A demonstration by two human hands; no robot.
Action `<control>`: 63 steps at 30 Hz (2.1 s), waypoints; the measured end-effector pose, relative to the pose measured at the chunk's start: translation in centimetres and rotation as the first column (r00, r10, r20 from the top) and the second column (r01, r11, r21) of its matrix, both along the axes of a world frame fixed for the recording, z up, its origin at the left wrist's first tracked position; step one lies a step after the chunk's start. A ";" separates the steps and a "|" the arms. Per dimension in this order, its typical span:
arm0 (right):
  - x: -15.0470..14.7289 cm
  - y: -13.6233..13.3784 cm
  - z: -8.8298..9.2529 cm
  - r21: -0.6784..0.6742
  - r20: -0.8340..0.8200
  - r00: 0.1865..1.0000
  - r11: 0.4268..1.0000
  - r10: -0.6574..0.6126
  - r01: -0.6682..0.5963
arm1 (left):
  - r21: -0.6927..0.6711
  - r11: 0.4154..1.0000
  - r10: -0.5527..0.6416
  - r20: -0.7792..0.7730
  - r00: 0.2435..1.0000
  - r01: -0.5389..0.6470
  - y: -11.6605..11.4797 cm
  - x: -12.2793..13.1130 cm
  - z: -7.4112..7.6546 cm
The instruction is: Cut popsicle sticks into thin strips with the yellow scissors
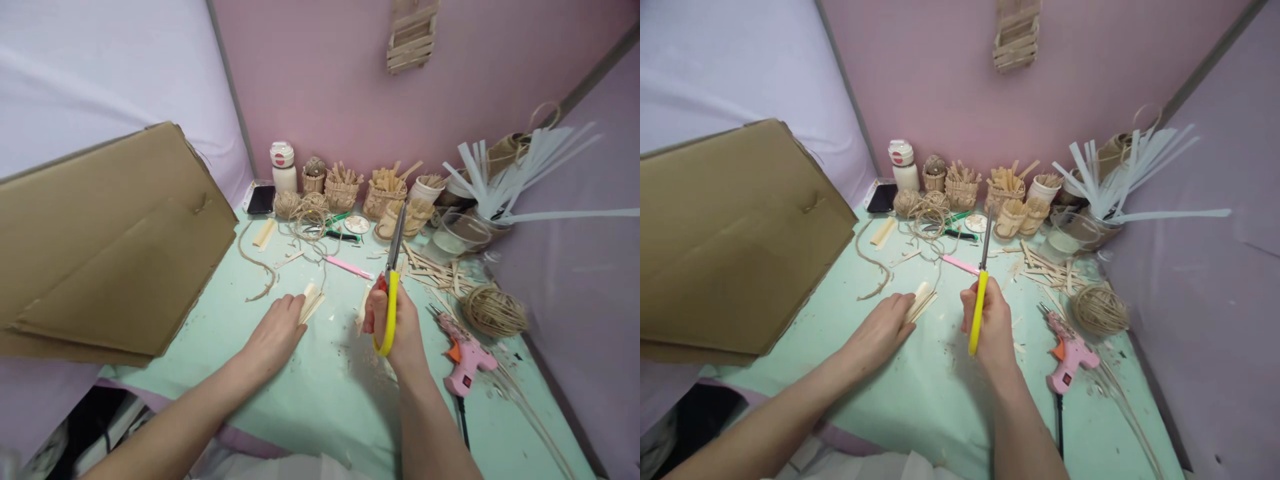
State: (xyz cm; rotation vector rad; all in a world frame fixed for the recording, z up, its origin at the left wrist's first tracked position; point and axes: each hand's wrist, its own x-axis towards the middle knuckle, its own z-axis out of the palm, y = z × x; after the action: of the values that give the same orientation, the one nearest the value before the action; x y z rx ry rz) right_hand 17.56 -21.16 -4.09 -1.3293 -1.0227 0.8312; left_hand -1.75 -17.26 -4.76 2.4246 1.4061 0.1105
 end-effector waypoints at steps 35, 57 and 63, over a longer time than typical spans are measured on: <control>-0.7 0.9 -1.2 -0.270 0.175 0.982 0.963 0.067 -0.017 | 0.007 0.997 0.076 0.155 0.985 -0.078 8.0 2.4 -2.4; -0.4 0.9 -2.1 -0.270 0.208 0.975 0.963 0.082 -0.023 | -0.089 0.989 0.140 0.318 0.938 -0.117 7.6 2.6 -1.8; -0.5 0.9 -1.9 -0.279 0.199 0.976 0.960 0.085 -0.027 | -0.281 0.951 0.235 0.388 0.891 -0.128 7.9 2.3 -1.1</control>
State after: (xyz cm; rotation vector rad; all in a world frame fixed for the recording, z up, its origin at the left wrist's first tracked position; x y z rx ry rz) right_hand 17.05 -20.30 -5.95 -1.6586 -1.1431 0.9155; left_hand 0.55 -9.39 -5.90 1.9142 1.3494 0.4445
